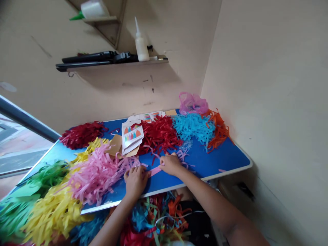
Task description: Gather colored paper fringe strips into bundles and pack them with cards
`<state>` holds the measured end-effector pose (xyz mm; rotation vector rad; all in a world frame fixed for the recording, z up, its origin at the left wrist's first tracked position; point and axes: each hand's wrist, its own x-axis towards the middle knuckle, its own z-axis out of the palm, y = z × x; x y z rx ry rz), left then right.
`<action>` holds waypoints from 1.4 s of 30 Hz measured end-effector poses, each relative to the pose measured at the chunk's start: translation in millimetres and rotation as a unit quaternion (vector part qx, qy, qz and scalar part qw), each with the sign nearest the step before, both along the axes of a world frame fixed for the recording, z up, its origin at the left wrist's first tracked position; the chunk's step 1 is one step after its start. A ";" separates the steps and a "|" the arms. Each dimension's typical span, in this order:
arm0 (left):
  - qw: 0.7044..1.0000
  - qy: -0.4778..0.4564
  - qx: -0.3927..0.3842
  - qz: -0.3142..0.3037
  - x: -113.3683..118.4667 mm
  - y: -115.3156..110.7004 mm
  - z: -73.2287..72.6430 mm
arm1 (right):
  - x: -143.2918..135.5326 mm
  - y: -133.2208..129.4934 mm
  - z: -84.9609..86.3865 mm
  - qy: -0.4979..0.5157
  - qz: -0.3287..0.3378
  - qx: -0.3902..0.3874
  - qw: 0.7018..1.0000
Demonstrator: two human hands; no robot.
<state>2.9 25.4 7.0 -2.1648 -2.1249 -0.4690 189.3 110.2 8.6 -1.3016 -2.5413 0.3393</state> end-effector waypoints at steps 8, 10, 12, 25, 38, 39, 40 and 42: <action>0.988 0.030 0.044 -0.143 -2.2 -2.6 10.1 | 7.2 -16.2 6.1 -0.028 0.140 0.069 0.987; 0.986 0.032 0.061 -0.151 -0.1 -0.8 7.9 | 6.1 -14.2 4.8 -0.032 0.135 0.075 0.987; 0.985 0.033 0.079 -0.150 2.7 2.4 3.6 | 3.0 -15.1 5.3 -0.032 0.124 0.085 0.988; 0.989 -0.040 0.025 -0.142 -24.5 2.4 -4.5 | 31.0 -11.0 -17.0 -0.001 0.050 0.044 0.998; 0.991 0.009 0.018 -0.129 -9.7 11.7 7.2 | 17.4 -4.7 1.3 -0.020 0.035 0.052 0.998; 0.989 0.015 0.023 -0.144 -8.7 10.2 8.4 | 17.4 -7.4 2.7 -0.022 0.059 0.064 0.996; 0.987 0.021 0.028 -0.158 -7.5 8.7 9.3 | 17.2 -9.9 3.6 -0.025 0.084 0.075 0.993; 0.983 0.029 0.039 -0.175 -4.9 6.2 10.3 | 16.5 -12.7 4.1 -0.032 0.127 0.094 0.987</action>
